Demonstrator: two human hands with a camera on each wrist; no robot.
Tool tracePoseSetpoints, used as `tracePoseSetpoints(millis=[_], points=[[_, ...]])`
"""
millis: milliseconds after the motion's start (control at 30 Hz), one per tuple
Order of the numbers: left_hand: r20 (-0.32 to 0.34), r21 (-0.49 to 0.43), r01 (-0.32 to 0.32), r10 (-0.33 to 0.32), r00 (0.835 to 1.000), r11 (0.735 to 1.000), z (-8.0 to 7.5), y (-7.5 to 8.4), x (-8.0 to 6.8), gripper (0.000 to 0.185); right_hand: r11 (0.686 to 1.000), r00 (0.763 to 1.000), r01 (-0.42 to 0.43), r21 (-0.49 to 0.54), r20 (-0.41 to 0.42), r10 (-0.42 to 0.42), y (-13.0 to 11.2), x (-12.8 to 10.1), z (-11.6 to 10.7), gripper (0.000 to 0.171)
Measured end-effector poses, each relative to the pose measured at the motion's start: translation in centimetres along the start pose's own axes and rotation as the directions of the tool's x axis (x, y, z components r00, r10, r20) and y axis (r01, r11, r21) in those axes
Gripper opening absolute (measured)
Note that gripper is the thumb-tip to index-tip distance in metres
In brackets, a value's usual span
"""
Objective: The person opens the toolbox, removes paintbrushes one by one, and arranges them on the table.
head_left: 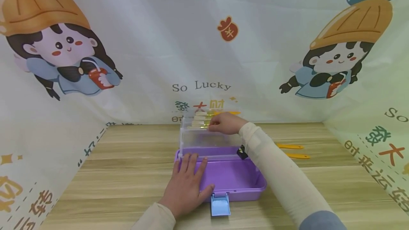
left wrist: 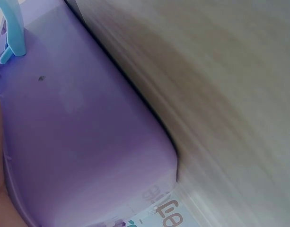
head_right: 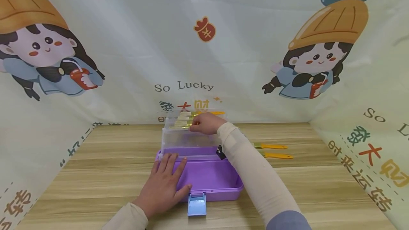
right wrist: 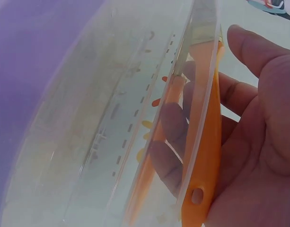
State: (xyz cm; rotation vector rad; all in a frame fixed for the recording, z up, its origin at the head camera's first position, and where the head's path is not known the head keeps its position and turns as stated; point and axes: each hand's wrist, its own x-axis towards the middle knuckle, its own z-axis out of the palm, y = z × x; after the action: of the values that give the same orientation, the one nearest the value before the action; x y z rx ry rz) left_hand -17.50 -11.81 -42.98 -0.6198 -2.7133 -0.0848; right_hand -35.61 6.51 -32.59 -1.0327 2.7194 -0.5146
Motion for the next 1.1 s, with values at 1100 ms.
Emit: tracePoseSetpoints(millis=[1100], points=[[0.002,-0.016,0.008,-0.008,1.000,1.000,-0.1,0.1,-0.1,0.079,0.998,0.967,0.068,0.015,-0.246,-0.062,0.0,-3.7,-1.0,0.024]])
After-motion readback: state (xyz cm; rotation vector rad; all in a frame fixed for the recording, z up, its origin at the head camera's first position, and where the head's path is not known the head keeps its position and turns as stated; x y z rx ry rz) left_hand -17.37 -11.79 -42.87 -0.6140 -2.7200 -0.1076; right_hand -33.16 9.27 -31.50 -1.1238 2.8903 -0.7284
